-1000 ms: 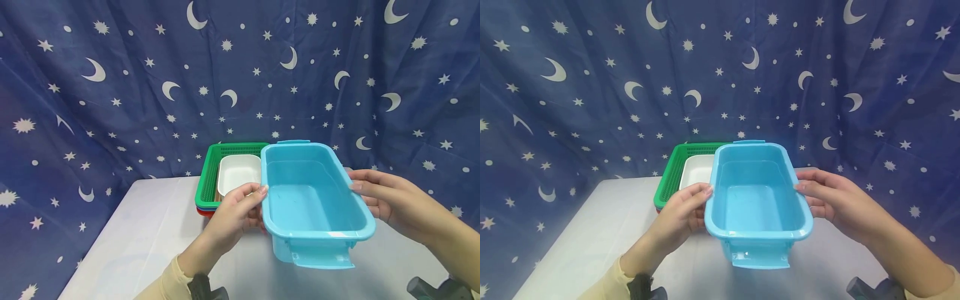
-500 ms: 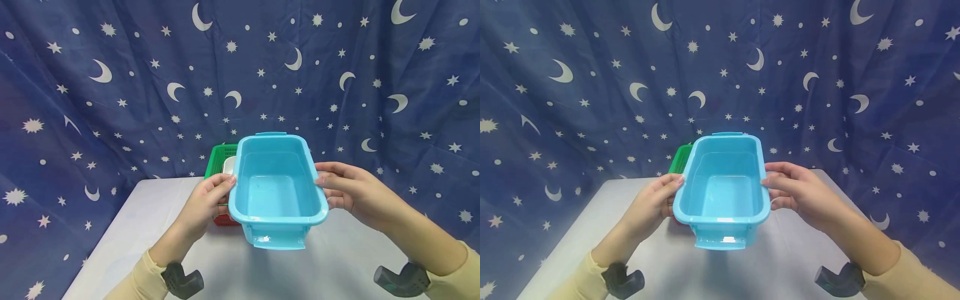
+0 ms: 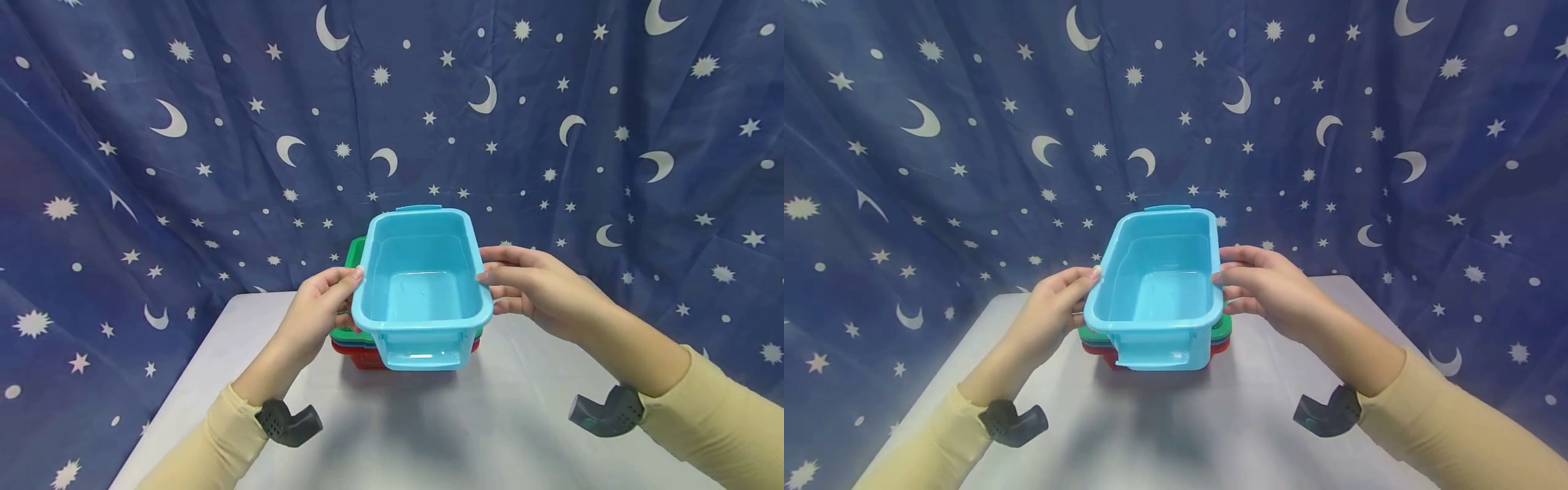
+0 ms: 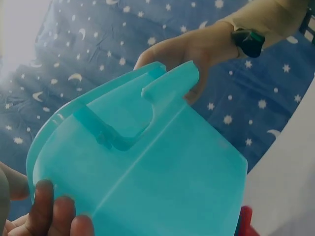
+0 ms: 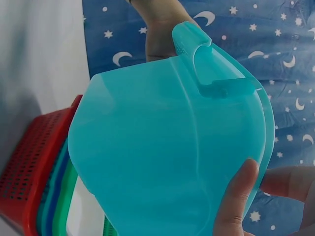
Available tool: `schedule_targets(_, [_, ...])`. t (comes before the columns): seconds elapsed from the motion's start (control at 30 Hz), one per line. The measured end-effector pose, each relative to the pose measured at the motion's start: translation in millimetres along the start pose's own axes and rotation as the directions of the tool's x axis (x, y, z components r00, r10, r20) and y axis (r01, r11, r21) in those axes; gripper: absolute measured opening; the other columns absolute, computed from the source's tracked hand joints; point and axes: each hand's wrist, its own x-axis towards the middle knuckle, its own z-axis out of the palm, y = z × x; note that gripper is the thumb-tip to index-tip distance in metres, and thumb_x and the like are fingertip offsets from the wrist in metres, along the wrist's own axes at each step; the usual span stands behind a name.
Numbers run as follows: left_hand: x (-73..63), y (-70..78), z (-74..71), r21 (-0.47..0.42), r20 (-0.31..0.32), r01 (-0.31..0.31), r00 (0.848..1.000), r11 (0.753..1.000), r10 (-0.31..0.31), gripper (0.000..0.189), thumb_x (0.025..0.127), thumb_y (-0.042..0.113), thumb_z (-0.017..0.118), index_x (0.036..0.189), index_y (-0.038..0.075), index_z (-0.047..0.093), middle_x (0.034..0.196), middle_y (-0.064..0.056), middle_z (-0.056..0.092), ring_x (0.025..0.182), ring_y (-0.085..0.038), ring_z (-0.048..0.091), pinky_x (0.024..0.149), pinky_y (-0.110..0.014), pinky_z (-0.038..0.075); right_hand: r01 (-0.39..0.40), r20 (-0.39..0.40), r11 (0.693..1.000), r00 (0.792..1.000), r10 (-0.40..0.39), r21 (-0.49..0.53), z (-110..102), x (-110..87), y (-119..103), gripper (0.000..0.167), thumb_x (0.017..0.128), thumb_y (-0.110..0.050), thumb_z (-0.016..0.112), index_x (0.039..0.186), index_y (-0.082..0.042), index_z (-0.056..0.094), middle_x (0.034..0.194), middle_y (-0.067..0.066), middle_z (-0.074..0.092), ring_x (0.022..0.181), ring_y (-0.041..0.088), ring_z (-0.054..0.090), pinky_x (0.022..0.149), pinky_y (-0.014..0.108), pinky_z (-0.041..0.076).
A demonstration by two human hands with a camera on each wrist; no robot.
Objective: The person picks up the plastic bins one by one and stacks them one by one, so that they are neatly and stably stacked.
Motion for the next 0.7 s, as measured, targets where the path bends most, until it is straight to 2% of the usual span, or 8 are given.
schedule_targets(0.27, [11.7, 1.0, -5.5, 0.05, -0.065, 0.015, 0.998, 0.999, -0.012, 0.041, 0.104, 0.033, 0.063, 0.121, -0.004, 0.064, 0.088, -0.011, 0.065, 0.072, -0.018, 0.063, 0.064, -0.033, 0.058, -0.04, -0.005, 0.999, 0.999, 0.04, 0.017, 1, 16.6, 1, 0.064, 0.095, -0.011, 0.066, 0.151, 0.002, 0.038, 0.137, 0.023, 0.05, 0.098, 0.029, 0.068, 0.083, 0.032, 0.06])
schedule_targets(0.43, [21.5, 4.0, -7.0, 0.075, -0.098, 0.033, 0.995, 0.997, -0.025, 0.04, 0.104, 0.034, 0.063, 0.122, -0.001, 0.066, 0.087, -0.009, 0.064, 0.074, -0.018, 0.061, 0.063, -0.03, 0.056, -0.02, -0.021, 0.999, 1.0, 0.019, -0.043, 0, 26.0, 2, 0.064, 0.098, -0.015, 0.067, 0.152, 0.003, 0.038, 0.138, 0.022, 0.052, 0.105, 0.032, 0.066, 0.085, 0.031, 0.059])
schedule_targets(0.57, [31.0, 2.3, -10.3, 0.066, -0.089, 0.046, 0.995, 0.997, -0.04, 0.042, 0.103, 0.035, 0.064, 0.124, -0.001, 0.066, 0.082, -0.006, 0.063, 0.072, -0.017, 0.06, 0.063, -0.028, 0.056, -0.018, -0.047, 0.995, 0.999, 0.013, -0.097, -2, 34.7, 5, 0.066, 0.099, -0.018, 0.068, 0.154, 0.001, 0.038, 0.14, 0.024, 0.051, 0.104, 0.03, 0.066, 0.088, 0.032, 0.058])
schedule_targets(0.7, [39.3, -1.8, -14.5, 0.05, -0.067, 0.059, 0.996, 0.997, -0.055, 0.042, 0.101, 0.03, 0.065, 0.128, -0.002, 0.064, 0.079, -0.002, 0.063, 0.073, -0.018, 0.06, 0.064, -0.027, 0.055, -0.038, -0.066, 0.994, 0.997, 0.031, -0.106, -4, 46.2, 6, 0.064, 0.099, -0.018, 0.068, 0.153, 0.0, 0.039, 0.138, 0.025, 0.052, 0.099, 0.025, 0.066, 0.089, 0.032, 0.058])
